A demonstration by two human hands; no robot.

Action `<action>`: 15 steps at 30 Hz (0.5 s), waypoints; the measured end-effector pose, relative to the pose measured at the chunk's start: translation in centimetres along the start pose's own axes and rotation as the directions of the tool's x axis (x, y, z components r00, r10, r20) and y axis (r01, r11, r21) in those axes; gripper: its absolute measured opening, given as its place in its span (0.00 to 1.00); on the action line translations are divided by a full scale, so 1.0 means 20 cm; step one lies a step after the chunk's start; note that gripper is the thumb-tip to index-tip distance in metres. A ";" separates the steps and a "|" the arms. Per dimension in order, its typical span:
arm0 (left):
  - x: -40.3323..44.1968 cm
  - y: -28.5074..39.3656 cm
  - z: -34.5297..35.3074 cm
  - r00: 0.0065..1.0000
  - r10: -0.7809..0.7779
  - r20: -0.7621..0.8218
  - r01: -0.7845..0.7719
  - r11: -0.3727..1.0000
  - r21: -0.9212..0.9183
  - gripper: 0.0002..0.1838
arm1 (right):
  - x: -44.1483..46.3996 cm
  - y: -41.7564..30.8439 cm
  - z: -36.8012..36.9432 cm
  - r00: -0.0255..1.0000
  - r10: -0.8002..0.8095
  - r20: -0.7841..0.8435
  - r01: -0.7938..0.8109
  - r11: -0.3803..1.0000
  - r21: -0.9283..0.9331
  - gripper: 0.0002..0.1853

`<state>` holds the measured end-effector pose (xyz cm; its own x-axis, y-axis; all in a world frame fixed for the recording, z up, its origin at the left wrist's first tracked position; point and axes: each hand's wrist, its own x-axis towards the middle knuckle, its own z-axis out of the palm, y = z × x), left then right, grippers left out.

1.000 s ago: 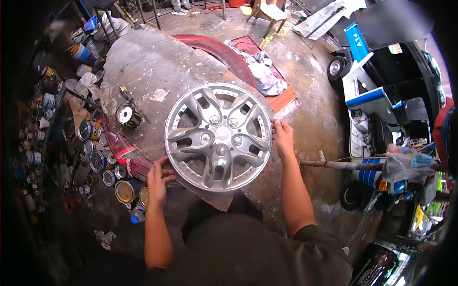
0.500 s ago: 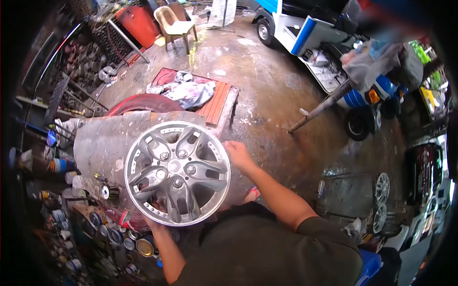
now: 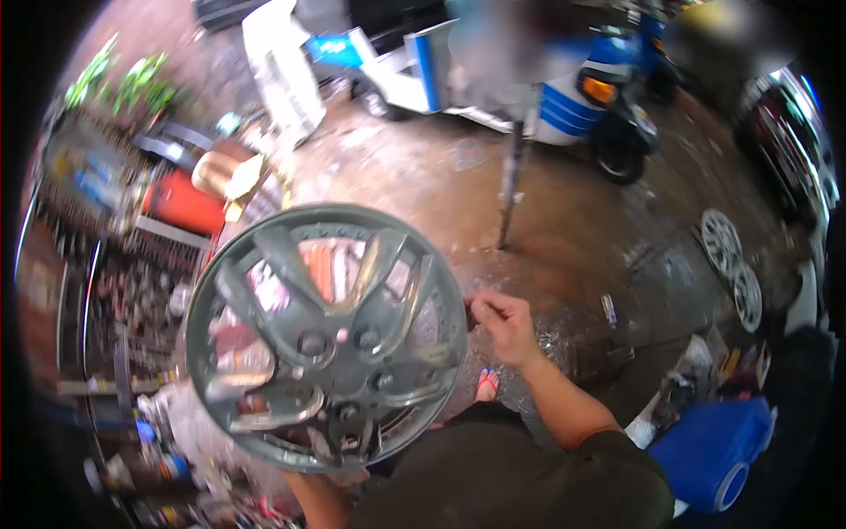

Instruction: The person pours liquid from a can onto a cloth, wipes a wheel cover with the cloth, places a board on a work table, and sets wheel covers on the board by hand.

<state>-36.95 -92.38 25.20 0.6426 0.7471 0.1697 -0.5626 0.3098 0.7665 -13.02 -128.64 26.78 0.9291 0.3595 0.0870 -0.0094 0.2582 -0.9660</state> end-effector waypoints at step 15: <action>0.23 -1.00 1.51 0.663 -0.570 0.486 0.245 0.778 0.579 0.22 | -0.47 0.38 -1.30 0.775 0.066 -0.628 -0.163 0.982 -0.098 0.18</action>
<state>-7.03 -112.91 29.44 0.9992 0.0331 -0.0235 0.0207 0.0834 0.9963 -12.29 -153.33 12.25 0.9519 -0.2679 -0.1489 -0.1243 0.1068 -0.9865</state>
